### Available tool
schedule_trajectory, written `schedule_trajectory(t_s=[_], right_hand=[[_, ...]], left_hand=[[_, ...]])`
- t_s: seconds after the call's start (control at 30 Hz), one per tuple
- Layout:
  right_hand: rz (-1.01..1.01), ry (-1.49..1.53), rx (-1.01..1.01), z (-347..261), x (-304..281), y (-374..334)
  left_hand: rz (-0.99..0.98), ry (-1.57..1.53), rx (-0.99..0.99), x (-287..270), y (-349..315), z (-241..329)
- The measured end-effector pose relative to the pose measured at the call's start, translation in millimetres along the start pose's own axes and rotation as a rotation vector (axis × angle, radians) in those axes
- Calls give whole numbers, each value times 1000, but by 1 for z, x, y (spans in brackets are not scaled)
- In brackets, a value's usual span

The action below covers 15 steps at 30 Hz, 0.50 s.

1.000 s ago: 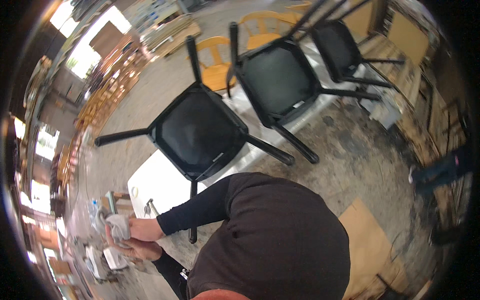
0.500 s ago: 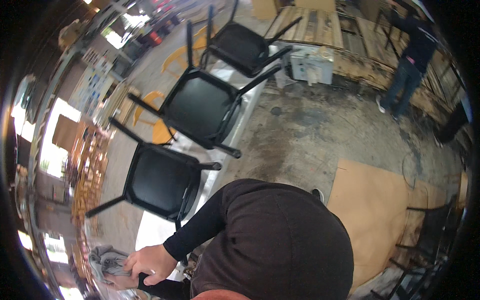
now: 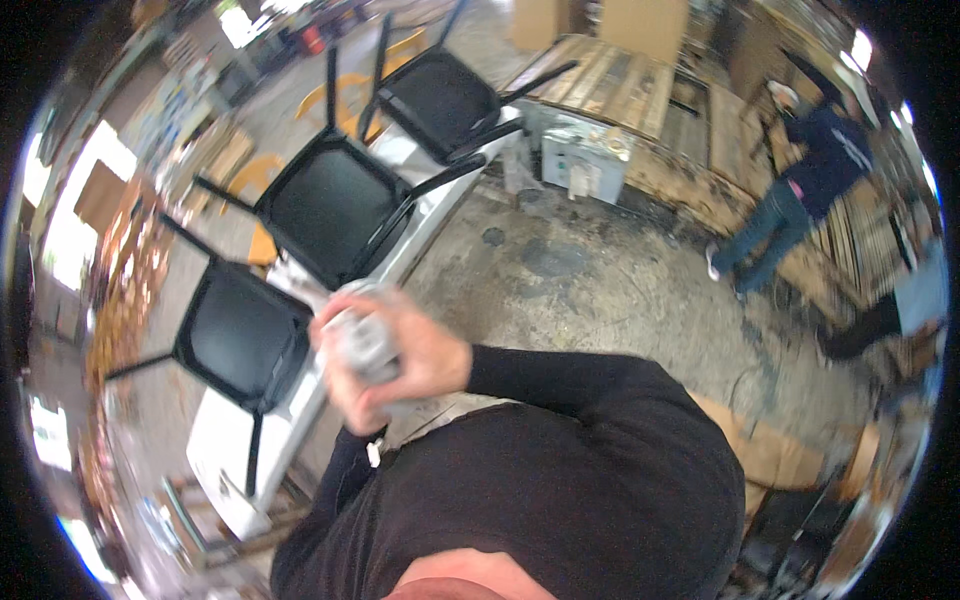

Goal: The person picks up a black chair, places it on a white surface, and wipes the chair with a cloth. The person cleans the seat, backrest, and legs of the chair, then sets it aside.

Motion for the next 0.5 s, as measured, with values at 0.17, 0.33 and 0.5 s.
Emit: schedule_trajectory(t_s=[0.17, 0.33, 0.5], right_hand=[[412, 250, 592, 61, -37, -135], [770, 860, 638, 105, -51, -206], [516, 1039, 961, 145, -47, -214]], left_hand=[[-202, -602, -510, 96, 9, -84], [-322, -189, -573, 136, -10, -154], [-157, -111, -827, 89, -2, -226]])
Point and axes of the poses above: each hand's wrist, its own y-axis towards the middle knuckle, its own x-axis out of the palm, z = x × y, the point moved 2 cm from there along y, towards the middle knuckle, and after that the axes turned 12 degrees about -z, right-handed, at the moved point
